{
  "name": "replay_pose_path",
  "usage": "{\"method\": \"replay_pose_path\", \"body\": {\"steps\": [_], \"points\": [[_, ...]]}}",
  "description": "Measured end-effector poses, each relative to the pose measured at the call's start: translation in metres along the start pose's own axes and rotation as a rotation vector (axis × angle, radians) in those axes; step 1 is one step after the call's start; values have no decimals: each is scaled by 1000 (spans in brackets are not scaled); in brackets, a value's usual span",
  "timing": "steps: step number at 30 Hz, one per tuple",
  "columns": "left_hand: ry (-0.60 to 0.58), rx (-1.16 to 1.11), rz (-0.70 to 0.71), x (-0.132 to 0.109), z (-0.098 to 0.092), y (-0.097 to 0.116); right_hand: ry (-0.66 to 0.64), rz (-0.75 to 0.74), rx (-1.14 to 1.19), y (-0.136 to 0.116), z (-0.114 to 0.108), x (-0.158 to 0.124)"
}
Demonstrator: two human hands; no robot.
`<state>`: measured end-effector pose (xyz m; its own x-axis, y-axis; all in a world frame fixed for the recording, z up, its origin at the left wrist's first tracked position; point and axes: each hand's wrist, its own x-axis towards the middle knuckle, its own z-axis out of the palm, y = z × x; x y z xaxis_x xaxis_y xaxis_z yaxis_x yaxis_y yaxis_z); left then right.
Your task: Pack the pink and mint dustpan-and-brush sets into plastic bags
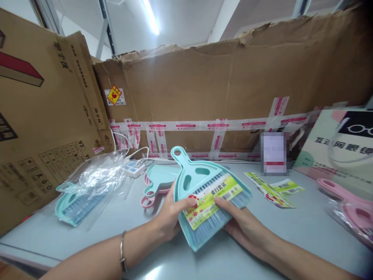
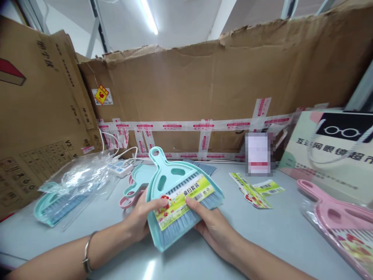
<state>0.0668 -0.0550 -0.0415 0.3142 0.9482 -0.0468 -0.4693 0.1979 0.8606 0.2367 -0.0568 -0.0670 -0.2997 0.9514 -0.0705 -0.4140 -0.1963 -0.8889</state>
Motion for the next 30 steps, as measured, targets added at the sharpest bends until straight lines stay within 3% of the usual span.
{"method": "replay_pose_path", "body": {"steps": [5,9,11,13,15,16,18,20,22,26,30], "points": [[-45,163,86,3,2,-2,131,20,97,-8,3,-1],[-4,546,177,-9,-4,19,208,-25,80,-18,-2,3],[119,837,350,-18,-14,38,242,-77,91,-24,-5,4],[349,1151,574,-24,-31,59,261,-113,126,-26,-9,5],[504,1422,668,-26,-53,78,285,-121,140,-25,-12,2],[611,1549,646,-25,-65,87,303,-119,136,-24,-13,0],[755,1802,470,-24,-88,99,335,-119,125,-18,-15,-7],[705,1997,207,-24,-107,106,355,-121,130,-12,-17,-16],[718,2038,121,-27,-119,108,374,-134,143,-7,-20,-26],[781,2057,80,-38,-127,105,413,-205,178,-1,-26,-41],[831,2082,191,-45,-125,101,428,-233,184,0,-26,-46]]}}
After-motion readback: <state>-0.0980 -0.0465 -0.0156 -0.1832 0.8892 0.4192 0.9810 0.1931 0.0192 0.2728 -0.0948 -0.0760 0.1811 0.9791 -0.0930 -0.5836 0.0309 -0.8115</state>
